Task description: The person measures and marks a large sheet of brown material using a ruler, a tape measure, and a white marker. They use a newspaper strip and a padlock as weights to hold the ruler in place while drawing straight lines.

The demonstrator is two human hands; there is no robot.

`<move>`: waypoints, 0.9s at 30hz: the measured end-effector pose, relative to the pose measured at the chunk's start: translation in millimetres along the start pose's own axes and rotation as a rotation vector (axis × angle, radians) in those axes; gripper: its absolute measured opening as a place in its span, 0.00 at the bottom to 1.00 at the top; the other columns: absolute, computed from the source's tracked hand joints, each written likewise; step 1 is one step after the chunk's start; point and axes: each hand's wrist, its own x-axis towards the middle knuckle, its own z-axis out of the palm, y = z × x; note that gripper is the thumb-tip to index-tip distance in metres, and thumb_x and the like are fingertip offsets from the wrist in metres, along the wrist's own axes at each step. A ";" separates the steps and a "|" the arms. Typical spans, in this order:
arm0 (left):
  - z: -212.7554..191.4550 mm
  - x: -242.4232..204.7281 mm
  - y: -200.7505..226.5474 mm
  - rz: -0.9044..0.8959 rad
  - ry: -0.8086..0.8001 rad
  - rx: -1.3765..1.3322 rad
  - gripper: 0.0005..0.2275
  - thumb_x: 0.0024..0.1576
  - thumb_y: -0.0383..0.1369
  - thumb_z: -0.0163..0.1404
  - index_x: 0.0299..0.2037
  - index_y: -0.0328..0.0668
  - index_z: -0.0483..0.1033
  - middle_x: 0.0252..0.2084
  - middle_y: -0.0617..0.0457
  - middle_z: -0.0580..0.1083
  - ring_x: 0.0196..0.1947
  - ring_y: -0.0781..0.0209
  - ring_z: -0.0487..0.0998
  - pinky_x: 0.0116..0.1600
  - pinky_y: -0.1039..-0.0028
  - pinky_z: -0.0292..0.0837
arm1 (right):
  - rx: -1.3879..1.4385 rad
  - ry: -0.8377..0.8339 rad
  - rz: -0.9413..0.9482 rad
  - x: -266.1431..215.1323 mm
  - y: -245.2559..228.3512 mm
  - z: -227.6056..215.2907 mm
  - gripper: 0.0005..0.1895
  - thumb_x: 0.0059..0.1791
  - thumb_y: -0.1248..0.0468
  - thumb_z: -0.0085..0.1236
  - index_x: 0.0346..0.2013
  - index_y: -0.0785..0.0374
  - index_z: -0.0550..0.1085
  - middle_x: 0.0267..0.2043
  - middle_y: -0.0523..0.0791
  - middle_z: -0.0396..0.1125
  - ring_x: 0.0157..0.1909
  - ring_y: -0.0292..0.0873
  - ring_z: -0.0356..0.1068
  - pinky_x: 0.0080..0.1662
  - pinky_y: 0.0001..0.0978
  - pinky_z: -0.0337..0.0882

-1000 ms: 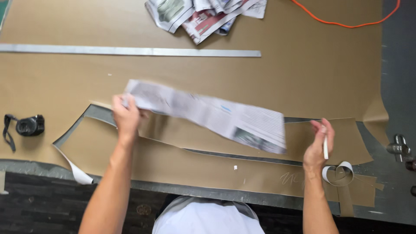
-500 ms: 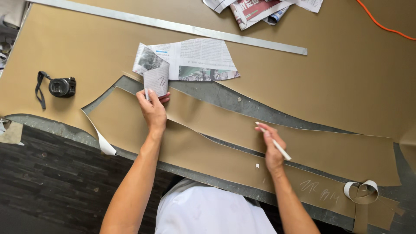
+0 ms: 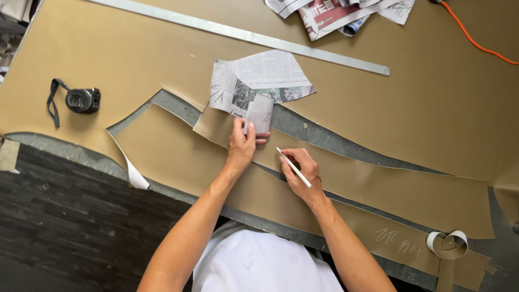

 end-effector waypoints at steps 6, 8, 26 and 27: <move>0.0 4.0 -12.6 0.050 -0.005 -0.048 0.09 0.69 0.33 0.38 0.47 0.33 0.60 0.42 0.42 0.78 0.39 0.55 0.87 0.39 0.71 0.86 | -0.138 0.080 -0.061 0.3 -2.5 -1.8 0.08 0.49 0.72 0.61 0.43 0.65 0.76 0.37 0.49 0.72 0.39 0.48 0.72 0.41 0.37 0.73; -2.1 3.3 -13.5 0.048 0.015 -0.057 0.09 0.69 0.33 0.39 0.47 0.33 0.60 0.42 0.42 0.78 0.39 0.55 0.86 0.39 0.71 0.86 | -0.110 0.082 -0.001 -1.2 -1.9 -1.3 0.08 0.48 0.72 0.61 0.42 0.65 0.77 0.36 0.49 0.72 0.38 0.47 0.72 0.40 0.36 0.73; -1.6 5.2 -8.3 0.062 0.015 -0.030 0.09 0.68 0.33 0.38 0.47 0.32 0.60 0.41 0.40 0.79 0.38 0.54 0.87 0.38 0.71 0.86 | -0.093 0.108 0.238 -11.1 6.7 -17.7 0.06 0.50 0.65 0.61 0.41 0.61 0.79 0.34 0.46 0.70 0.32 0.39 0.71 0.36 0.30 0.71; -1.6 4.7 -7.4 0.060 0.007 -0.023 0.09 0.69 0.33 0.38 0.46 0.32 0.60 0.41 0.40 0.79 0.38 0.55 0.87 0.39 0.71 0.87 | -0.078 0.067 0.248 -13.5 5.9 -19.1 0.06 0.50 0.65 0.61 0.40 0.61 0.80 0.33 0.46 0.70 0.32 0.39 0.71 0.36 0.31 0.71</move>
